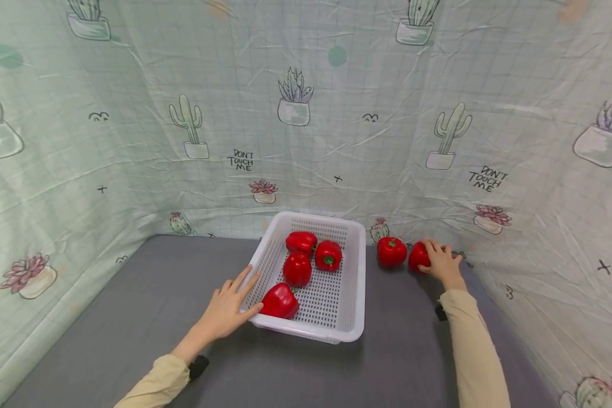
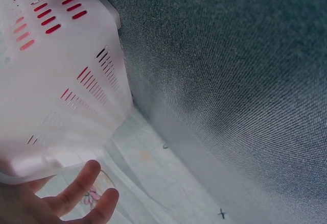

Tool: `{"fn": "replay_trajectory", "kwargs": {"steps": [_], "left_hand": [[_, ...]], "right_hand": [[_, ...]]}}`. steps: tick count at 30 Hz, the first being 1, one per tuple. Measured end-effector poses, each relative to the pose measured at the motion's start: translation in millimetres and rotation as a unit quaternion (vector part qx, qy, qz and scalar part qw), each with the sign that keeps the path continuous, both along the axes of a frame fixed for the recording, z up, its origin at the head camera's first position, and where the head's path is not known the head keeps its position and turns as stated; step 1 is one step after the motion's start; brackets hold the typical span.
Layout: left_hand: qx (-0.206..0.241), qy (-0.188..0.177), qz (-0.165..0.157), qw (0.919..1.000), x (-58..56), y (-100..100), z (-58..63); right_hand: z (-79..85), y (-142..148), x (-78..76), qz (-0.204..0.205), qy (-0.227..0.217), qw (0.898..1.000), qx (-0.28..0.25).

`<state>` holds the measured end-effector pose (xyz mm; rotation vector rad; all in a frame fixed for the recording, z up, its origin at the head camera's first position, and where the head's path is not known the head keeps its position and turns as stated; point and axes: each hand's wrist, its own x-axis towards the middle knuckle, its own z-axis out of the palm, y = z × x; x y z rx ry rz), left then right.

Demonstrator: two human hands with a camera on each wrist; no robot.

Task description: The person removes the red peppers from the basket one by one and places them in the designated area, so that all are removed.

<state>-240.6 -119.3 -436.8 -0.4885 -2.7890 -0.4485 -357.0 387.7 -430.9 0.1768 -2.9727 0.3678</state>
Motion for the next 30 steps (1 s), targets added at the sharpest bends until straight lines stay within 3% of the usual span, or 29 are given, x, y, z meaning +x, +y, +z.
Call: {"fn": "replay_trajectory", "kwargs": {"steps": [6, 21, 30], "left_hand": [[0.000, -0.005, 0.001, 1.0000, 0.5, 0, 0.7], [0.005, -0.005, 0.001, 1.0000, 0.3, -1, -0.3], [0.006, -0.001, -0.002, 1.0000, 0.1, 0, 0.5]], "right_hand": [[-2.3, -2, -3.5, 0.008, -0.017, 1.000, 0.012], [-10.6, -10, -4.6, -0.019, 0.033, 0.999, 0.018], [-13.3, -13, -7.8, -0.034, 0.039, 0.998, 0.026]]}}
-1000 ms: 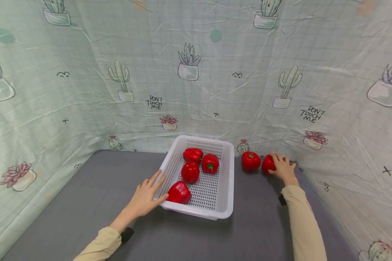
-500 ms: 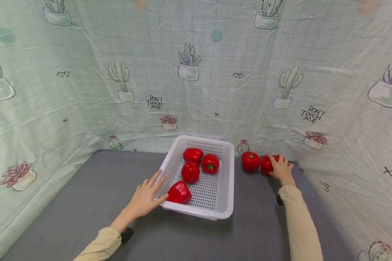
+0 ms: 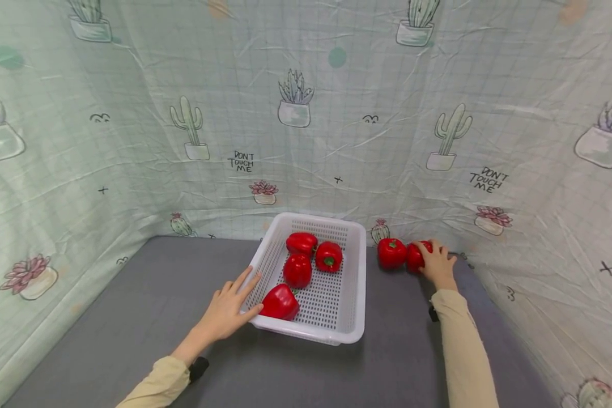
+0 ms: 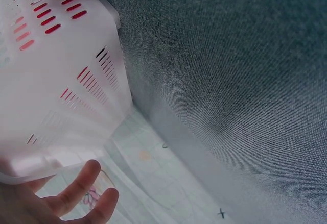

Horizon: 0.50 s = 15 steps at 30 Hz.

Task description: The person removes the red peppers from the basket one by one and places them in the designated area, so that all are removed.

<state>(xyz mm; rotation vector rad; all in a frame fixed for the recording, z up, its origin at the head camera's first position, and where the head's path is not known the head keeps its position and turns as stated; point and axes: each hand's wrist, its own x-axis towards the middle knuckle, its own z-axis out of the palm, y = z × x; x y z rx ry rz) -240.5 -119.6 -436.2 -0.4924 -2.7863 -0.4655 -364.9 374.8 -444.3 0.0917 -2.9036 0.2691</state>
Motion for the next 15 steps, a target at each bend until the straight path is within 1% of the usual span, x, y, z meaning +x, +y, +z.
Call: {"fn": "replay_trajectory", "kwargs": {"steps": [8, 15], "left_hand": [[-0.013, 0.004, -0.002, 0.9999, -1.5, 0.2, -1.9], [-0.009, 0.003, 0.000, 1.0000, -1.3, -0.1, -1.7]], "right_hand": [[0.3, 2.2, 3.2, 0.009, 0.006, 1.000, -0.005], [2.1, 4.0, 7.1, 0.018, 0.003, 1.000, -0.001]]}}
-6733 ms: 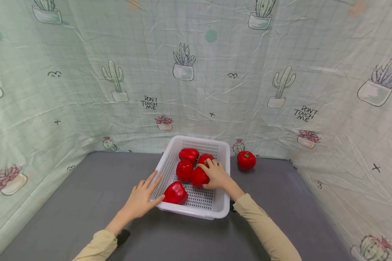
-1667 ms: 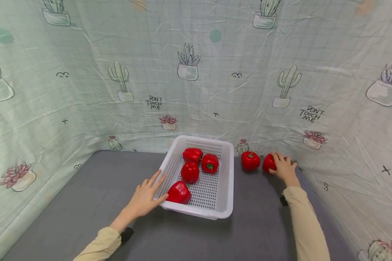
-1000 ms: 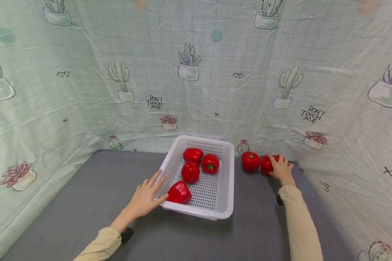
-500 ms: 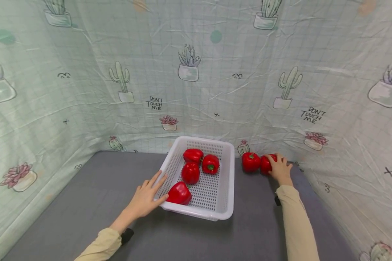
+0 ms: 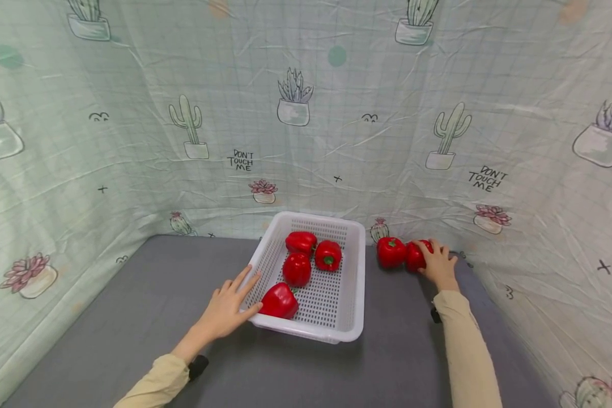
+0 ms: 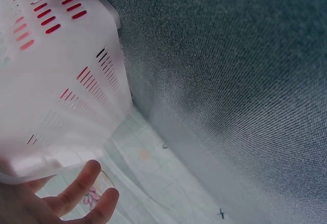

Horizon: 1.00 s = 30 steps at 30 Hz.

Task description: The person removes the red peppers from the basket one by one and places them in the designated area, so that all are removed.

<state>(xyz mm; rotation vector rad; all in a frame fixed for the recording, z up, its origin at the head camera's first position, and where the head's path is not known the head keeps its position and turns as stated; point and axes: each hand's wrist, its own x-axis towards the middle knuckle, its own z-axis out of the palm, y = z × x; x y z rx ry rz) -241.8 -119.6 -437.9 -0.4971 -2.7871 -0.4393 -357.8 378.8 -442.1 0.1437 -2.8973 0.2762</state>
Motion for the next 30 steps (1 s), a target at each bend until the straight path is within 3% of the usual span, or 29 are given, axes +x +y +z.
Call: {"fn": "replay_trajectory", "kwargs": {"steps": [17, 30], "left_hand": [[0.011, -0.002, -0.004, 0.9999, 0.9, 0, -1.6], [0.010, -0.006, -0.002, 0.9999, -0.1, 0, -1.1]], "right_hand": [[0.4, -17, 17.2, 0.033, 0.068, 0.997, -0.007], [18.9, -62, 48.3, 0.112, 0.168, 0.979, -0.015]]}}
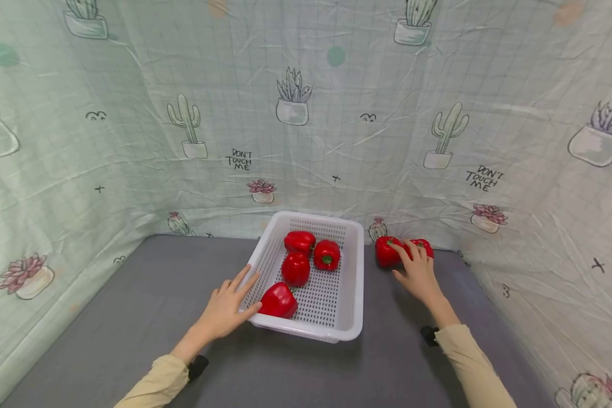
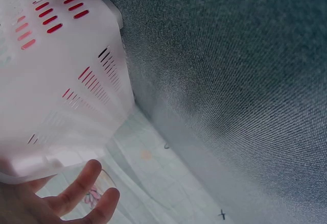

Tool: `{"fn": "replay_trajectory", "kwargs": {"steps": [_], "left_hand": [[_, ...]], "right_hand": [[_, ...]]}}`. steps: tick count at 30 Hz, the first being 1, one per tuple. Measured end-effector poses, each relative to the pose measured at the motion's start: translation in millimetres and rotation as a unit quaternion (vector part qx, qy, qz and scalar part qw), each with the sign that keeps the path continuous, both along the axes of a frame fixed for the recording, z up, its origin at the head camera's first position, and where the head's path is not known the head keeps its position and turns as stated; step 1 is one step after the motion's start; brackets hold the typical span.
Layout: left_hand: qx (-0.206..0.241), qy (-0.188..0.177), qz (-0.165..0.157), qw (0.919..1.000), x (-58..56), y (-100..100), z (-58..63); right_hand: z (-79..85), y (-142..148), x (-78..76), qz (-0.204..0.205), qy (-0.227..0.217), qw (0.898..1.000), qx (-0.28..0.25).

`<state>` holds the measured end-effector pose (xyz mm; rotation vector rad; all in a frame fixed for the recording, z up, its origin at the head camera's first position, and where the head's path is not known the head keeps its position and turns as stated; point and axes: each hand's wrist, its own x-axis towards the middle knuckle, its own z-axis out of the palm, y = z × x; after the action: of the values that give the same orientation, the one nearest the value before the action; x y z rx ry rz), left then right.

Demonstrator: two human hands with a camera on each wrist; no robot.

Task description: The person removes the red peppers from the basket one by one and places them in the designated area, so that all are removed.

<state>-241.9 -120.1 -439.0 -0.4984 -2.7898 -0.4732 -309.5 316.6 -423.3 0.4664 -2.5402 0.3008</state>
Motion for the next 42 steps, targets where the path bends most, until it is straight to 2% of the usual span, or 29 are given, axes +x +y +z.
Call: {"fn": "replay_trajectory", "kwargs": {"steps": [11, 30, 36, 42], "left_hand": [[-0.002, 0.002, -0.001, 1.0000, -0.2, 0, -0.1], [-0.011, -0.002, 0.003, 0.9999, -0.1, 1, 3.3], [-0.016, -0.001, 0.005, 0.9999, -1.1, 0, 3.2], [-0.014, -0.004, 0.005, 0.9999, -0.6, 1, 3.8]], "right_hand": [[25.7, -36, 15.1, 0.077, 0.050, 0.996, -0.015], [95.4, -115, 26.0, 0.164, 0.056, 0.985, -0.011], [109.3, -140, 16.3, 0.184, 0.061, 0.981, -0.027], [106.8, -164, -3.3, 0.179, 0.070, 0.980, -0.055]]}}
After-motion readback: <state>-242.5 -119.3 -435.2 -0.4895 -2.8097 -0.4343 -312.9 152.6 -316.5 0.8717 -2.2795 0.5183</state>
